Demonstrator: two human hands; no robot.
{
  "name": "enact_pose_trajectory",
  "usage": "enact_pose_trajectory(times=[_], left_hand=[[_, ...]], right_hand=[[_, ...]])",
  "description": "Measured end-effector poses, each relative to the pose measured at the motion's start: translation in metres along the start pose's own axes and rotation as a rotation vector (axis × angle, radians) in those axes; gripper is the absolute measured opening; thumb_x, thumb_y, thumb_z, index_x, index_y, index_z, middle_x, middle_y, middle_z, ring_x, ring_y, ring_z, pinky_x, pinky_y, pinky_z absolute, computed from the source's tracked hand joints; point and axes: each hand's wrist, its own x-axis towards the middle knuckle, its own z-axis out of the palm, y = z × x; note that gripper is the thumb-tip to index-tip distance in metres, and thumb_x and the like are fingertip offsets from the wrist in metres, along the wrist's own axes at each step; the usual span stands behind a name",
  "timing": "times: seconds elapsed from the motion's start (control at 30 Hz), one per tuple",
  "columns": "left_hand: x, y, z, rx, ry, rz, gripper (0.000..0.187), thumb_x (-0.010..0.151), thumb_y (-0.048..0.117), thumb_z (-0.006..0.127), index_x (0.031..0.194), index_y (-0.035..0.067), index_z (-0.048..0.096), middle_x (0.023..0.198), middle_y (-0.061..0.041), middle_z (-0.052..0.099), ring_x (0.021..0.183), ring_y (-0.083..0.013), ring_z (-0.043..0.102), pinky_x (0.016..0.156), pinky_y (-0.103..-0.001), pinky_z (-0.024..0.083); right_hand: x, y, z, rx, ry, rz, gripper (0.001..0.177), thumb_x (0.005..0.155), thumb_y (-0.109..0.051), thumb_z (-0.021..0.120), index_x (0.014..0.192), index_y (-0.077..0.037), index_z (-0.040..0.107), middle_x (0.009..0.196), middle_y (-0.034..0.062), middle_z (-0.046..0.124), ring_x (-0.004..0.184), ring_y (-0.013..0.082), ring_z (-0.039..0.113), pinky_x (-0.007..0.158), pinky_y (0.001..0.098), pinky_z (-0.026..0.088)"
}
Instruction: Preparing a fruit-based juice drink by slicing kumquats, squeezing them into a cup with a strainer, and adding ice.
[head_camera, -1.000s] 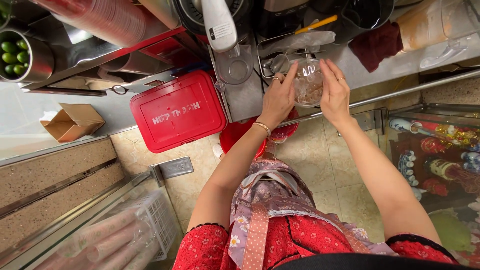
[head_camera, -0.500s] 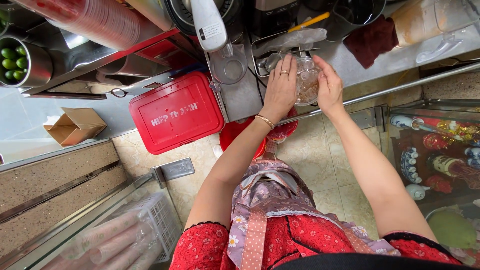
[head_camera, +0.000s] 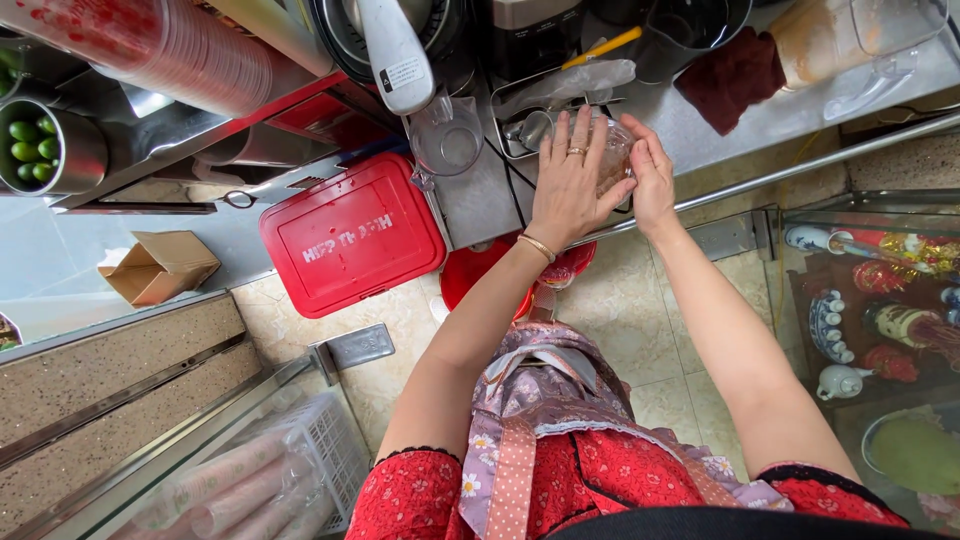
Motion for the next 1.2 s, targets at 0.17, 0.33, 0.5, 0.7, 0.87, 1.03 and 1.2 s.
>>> enact_pose_trajectory(times=[0.17, 0.33, 0.5, 0.7, 0.87, 1.03, 1.2], left_hand=[[0.002, 0.002, -0.001, 0.154, -0.025, 0.036, 0.084, 0.088, 0.067, 0.062, 0.156, 0.025, 0.039, 0.164, -0.023, 0.030, 0.150, -0.0497, 0.028, 0.118, -0.062, 0.028], [0.010, -0.004, -0.001, 0.126, -0.080, 0.044, 0.092, 0.080, 0.072, 0.068, 0.153, 0.022, 0.042, 0.153, -0.025, 0.039, 0.135, -0.0503, 0.040, 0.108, -0.058, 0.037], [0.013, -0.006, 0.002, 0.062, -0.076, 0.010, 0.093, 0.072, 0.070, 0.075, 0.147, 0.024, 0.047, 0.149, -0.023, 0.045, 0.127, -0.0458, 0.047, 0.101, -0.054, 0.042], [0.005, -0.018, -0.001, -0.096, -0.043, 0.001, 0.088, 0.077, 0.063, 0.075, 0.149, 0.022, 0.046, 0.154, -0.022, 0.042, 0.136, -0.0446, 0.043, 0.112, -0.054, 0.038], [-0.026, -0.062, 0.012, -0.487, -0.014, -0.065, 0.065, 0.104, 0.042, 0.060, 0.160, 0.020, 0.037, 0.168, -0.019, 0.036, 0.156, -0.0395, 0.036, 0.129, -0.048, 0.029], [-0.037, -0.056, -0.001, -0.533, 0.047, -0.203, 0.050, 0.106, 0.022, 0.059, 0.155, 0.016, 0.049, 0.147, -0.019, 0.051, 0.137, -0.0328, 0.049, 0.116, -0.041, 0.039], [-0.035, -0.041, -0.002, -0.560, 0.094, -0.368, 0.042, 0.097, 0.020, 0.064, 0.139, 0.012, 0.064, 0.127, -0.011, 0.063, 0.111, -0.0258, 0.063, 0.097, -0.035, 0.052]], right_hand=[[0.005, 0.007, -0.009, 0.010, 0.018, 0.044, 0.042, 0.112, -0.024, 0.044, 0.146, -0.002, 0.054, 0.144, 0.0060, 0.059, 0.130, 0.0139, 0.053, 0.109, 0.0280, 0.042], [0.004, 0.010, -0.008, 0.208, -0.024, 0.090, 0.044, 0.112, -0.023, 0.044, 0.150, -0.001, 0.051, 0.150, 0.0057, 0.055, 0.136, 0.0134, 0.051, 0.117, 0.0287, 0.038], [0.012, 0.008, -0.019, 0.187, -0.057, 0.173, 0.043, 0.111, -0.021, 0.045, 0.149, -0.002, 0.053, 0.144, 0.0037, 0.058, 0.126, 0.0127, 0.051, 0.109, 0.0279, 0.041], [0.016, 0.006, -0.024, -0.059, -0.077, 0.079, 0.038, 0.110, -0.019, 0.051, 0.143, -0.002, 0.060, 0.133, 0.0025, 0.065, 0.115, 0.0098, 0.055, 0.101, 0.0252, 0.044], [0.009, -0.013, -0.020, -0.204, -0.029, 0.088, 0.037, 0.108, -0.016, 0.057, 0.143, -0.004, 0.060, 0.125, 0.0022, 0.067, 0.106, 0.0093, 0.058, 0.094, 0.0250, 0.048], [-0.002, -0.037, -0.008, -0.632, 0.029, -0.135, 0.046, 0.104, -0.020, 0.069, 0.146, -0.005, 0.060, 0.140, 0.0135, 0.059, 0.125, 0.0258, 0.061, 0.107, 0.0376, 0.051], [-0.018, -0.088, 0.031, -1.065, -0.205, -0.372, 0.103, 0.070, -0.038, 0.091, 0.152, 0.005, 0.044, 0.150, 0.0347, 0.032, 0.141, 0.0512, 0.032, 0.115, 0.0608, 0.032]])
